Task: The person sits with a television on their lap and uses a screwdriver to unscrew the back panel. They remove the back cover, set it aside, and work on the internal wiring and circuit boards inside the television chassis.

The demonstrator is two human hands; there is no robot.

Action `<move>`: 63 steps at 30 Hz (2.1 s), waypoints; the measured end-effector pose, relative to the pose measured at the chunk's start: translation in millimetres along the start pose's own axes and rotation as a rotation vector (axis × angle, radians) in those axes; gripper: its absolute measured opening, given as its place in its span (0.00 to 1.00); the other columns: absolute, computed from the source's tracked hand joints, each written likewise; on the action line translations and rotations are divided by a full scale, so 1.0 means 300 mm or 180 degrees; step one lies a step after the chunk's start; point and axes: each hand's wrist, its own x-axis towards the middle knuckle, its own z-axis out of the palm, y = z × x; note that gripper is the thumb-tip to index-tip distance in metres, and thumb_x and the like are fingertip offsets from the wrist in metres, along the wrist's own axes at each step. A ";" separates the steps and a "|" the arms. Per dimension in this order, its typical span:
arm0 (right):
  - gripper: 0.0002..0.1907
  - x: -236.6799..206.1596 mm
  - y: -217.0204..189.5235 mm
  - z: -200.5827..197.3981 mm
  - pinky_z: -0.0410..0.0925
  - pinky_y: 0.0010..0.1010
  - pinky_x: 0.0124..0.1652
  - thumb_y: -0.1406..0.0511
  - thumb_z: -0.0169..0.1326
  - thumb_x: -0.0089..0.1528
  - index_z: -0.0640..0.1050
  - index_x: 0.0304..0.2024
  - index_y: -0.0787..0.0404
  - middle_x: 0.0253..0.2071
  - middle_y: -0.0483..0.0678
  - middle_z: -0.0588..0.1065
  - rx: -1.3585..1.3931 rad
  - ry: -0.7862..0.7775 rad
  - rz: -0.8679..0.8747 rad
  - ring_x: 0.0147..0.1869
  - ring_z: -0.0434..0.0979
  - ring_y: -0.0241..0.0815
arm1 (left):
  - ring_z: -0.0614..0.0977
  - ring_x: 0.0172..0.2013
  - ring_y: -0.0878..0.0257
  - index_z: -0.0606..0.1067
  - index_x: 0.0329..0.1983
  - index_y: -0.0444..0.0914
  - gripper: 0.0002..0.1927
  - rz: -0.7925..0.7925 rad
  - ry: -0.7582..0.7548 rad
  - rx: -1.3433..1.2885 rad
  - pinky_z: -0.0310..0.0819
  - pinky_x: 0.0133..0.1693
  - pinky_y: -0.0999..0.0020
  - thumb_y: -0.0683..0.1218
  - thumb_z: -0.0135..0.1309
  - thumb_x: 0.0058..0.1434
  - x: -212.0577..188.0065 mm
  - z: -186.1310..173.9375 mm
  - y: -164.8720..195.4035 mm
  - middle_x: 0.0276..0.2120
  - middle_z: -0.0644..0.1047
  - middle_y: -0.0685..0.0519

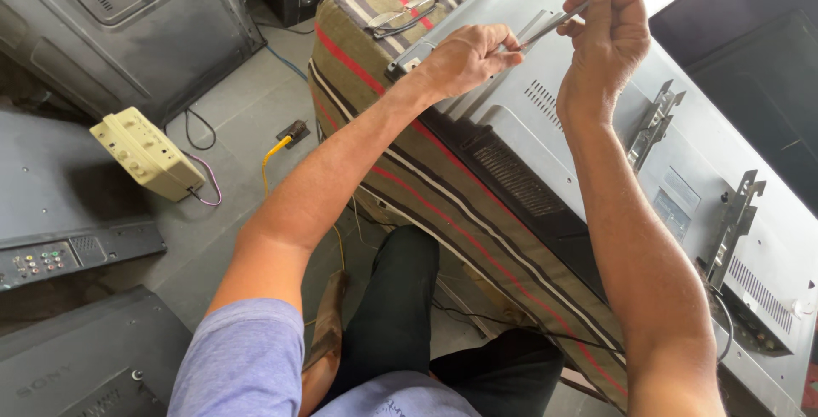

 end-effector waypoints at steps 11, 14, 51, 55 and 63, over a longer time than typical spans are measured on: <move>0.05 0.096 -0.009 -0.053 0.78 0.32 0.40 0.69 0.51 0.75 0.77 0.45 0.65 0.39 0.49 0.82 -0.0604 0.0033 -0.0281 0.43 0.82 0.36 | 0.74 0.20 0.70 0.76 0.33 0.39 0.12 0.0041 0.0253 0.0235 0.67 0.25 0.67 0.50 0.55 0.69 0.062 0.027 -0.072 0.18 0.74 0.60; 0.07 0.184 0.012 -0.106 0.79 0.31 0.39 0.72 0.51 0.72 0.78 0.39 0.66 0.33 0.48 0.81 -0.1062 0.0186 -0.0408 0.36 0.83 0.36 | 0.70 0.19 0.72 0.75 0.29 0.37 0.15 -0.0382 0.0626 -0.0535 0.65 0.22 0.70 0.50 0.56 0.70 0.187 0.052 -0.104 0.18 0.72 0.61; 0.05 0.239 0.204 -0.222 0.80 0.29 0.45 0.74 0.53 0.71 0.72 0.49 0.68 0.42 0.49 0.81 -0.1020 -0.0803 0.0607 0.50 0.86 0.39 | 0.61 0.20 0.73 0.81 0.36 0.34 0.14 -0.1057 0.1543 0.0001 0.53 0.23 0.69 0.49 0.55 0.73 0.114 0.123 -0.070 0.16 0.63 0.58; 0.04 0.214 0.222 -0.215 0.79 0.29 0.44 0.74 0.52 0.71 0.73 0.48 0.68 0.43 0.50 0.80 -0.0801 -0.0593 0.0899 0.51 0.85 0.40 | 0.63 0.20 0.73 0.81 0.37 0.34 0.13 -0.1259 0.1473 -0.0119 0.56 0.24 0.69 0.48 0.54 0.72 0.104 0.139 -0.081 0.16 0.66 0.57; 0.06 0.210 0.213 -0.194 0.79 0.27 0.44 0.74 0.54 0.70 0.73 0.49 0.68 0.42 0.49 0.81 -0.1058 -0.0495 0.0956 0.47 0.85 0.38 | 0.85 0.40 0.51 0.81 0.46 0.38 0.09 -0.0642 0.1123 0.0317 0.78 0.40 0.60 0.47 0.53 0.73 0.160 0.138 -0.087 0.38 0.83 0.46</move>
